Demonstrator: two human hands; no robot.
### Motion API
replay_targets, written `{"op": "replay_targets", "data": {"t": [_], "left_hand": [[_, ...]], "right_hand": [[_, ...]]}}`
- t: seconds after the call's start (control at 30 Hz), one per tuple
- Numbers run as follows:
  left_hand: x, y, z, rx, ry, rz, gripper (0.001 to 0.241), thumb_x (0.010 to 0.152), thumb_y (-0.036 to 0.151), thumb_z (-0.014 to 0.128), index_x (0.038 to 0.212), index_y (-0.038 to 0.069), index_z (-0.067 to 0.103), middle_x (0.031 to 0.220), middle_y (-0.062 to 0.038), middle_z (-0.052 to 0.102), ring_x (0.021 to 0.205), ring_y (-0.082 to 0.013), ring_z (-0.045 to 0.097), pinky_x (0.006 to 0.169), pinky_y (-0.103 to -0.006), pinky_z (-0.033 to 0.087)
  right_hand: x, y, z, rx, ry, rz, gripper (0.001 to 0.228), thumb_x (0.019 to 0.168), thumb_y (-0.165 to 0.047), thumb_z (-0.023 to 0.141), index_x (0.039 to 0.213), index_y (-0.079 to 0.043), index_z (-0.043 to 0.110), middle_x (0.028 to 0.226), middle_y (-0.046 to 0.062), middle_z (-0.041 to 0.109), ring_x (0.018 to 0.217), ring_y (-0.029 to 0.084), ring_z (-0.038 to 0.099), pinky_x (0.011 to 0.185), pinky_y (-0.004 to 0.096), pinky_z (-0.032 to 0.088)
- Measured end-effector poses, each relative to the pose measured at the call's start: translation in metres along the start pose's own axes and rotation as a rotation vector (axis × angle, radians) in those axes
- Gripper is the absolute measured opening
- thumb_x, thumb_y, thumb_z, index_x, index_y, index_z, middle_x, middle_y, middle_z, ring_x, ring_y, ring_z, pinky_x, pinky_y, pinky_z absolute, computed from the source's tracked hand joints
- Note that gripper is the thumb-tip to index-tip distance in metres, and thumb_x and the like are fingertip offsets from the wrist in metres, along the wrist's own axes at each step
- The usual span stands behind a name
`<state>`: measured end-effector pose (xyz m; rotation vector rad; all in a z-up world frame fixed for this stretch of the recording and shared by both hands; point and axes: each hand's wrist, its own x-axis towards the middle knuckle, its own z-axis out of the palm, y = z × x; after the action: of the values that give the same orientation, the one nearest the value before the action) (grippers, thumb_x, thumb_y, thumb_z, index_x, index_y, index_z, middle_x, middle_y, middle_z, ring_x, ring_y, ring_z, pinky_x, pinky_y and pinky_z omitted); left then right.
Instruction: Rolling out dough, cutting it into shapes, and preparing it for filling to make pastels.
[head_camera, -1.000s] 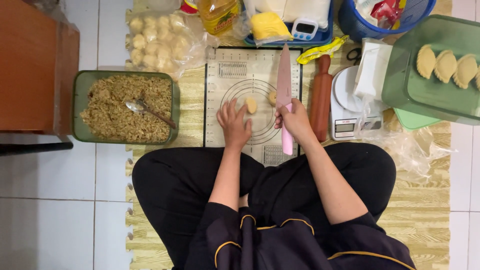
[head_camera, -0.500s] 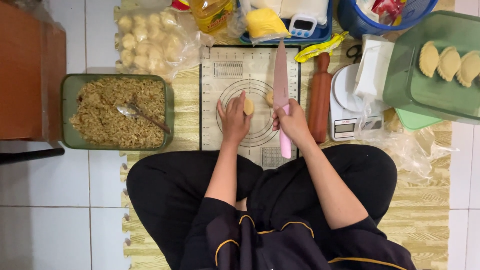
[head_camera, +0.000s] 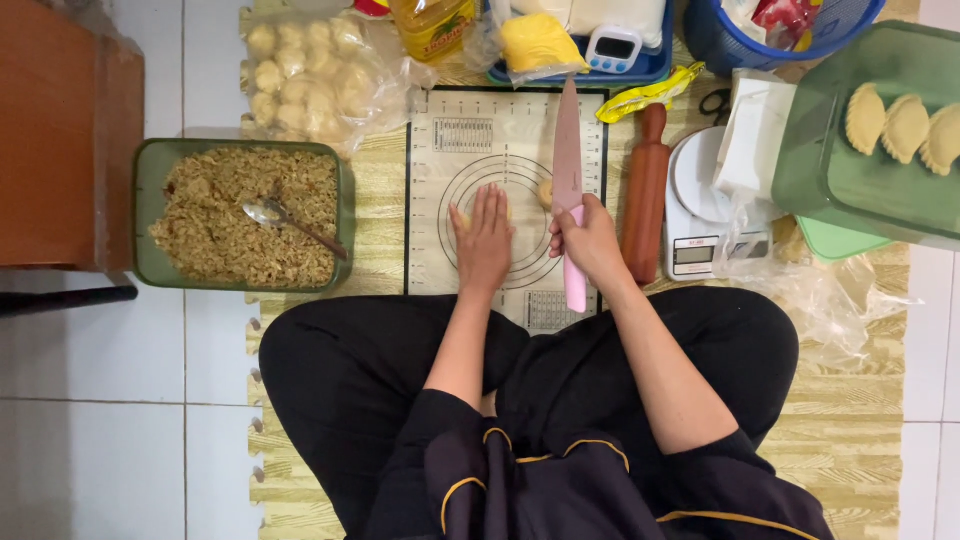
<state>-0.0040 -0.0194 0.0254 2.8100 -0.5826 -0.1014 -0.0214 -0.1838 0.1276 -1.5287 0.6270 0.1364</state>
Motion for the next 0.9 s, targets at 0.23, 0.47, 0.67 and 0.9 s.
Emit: {"op": "replay_targets", "data": {"t": [0.23, 0.47, 0.67, 0.9], "left_hand": [[-0.005, -0.008, -0.016, -0.030, -0.158, 0.033, 0.077, 0.103, 0.047, 0.046, 0.164, 0.008, 0.020, 0.173, -0.012, 0.013, 0.161, -0.0255, 0.007, 0.128, -0.0594, -0.011], [-0.019, -0.013, -0.006, -0.372, 0.132, -0.263, 0.104, 0.082, 0.013, 0.077, 0.165, 0.006, 0.014, 0.171, -0.023, 0.006, 0.159, -0.0383, 0.006, 0.127, -0.0594, 0.003], [-0.019, -0.025, 0.011, -0.573, 0.316, -0.214, 0.075, 0.092, 0.002, 0.066, 0.157, -0.002, 0.030, 0.141, -0.024, 0.051, 0.134, -0.0410, 0.047, 0.117, -0.0519, 0.034], [-0.011, -0.013, 0.014, -0.259, 0.323, -0.009, 0.098, 0.079, 0.040, 0.083, 0.156, 0.001, 0.036, 0.147, -0.021, 0.046, 0.133, -0.0371, 0.047, 0.112, -0.0517, 0.036]], "right_hand": [[0.010, 0.017, -0.004, -0.063, 0.008, -0.050, 0.049, 0.100, -0.003, 0.052, 0.137, 0.022, 0.032, 0.073, 0.021, 0.065, 0.052, 0.025, 0.068, 0.045, 0.040, 0.065], [0.014, 0.022, -0.008, -0.034, 0.020, -0.063, 0.039, 0.100, -0.004, 0.051, 0.129, 0.020, 0.040, 0.073, 0.020, 0.064, 0.051, 0.023, 0.067, 0.043, 0.037, 0.064], [0.007, 0.014, -0.008, -0.051, 0.014, -0.084, 0.032, 0.100, -0.005, 0.053, 0.123, 0.017, 0.045, 0.072, 0.020, 0.065, 0.050, 0.024, 0.067, 0.042, 0.038, 0.064], [0.005, 0.009, -0.006, -0.097, 0.021, -0.095, 0.033, 0.099, -0.004, 0.053, 0.123, 0.017, 0.045, 0.073, 0.021, 0.067, 0.050, 0.025, 0.069, 0.043, 0.039, 0.064]]}}
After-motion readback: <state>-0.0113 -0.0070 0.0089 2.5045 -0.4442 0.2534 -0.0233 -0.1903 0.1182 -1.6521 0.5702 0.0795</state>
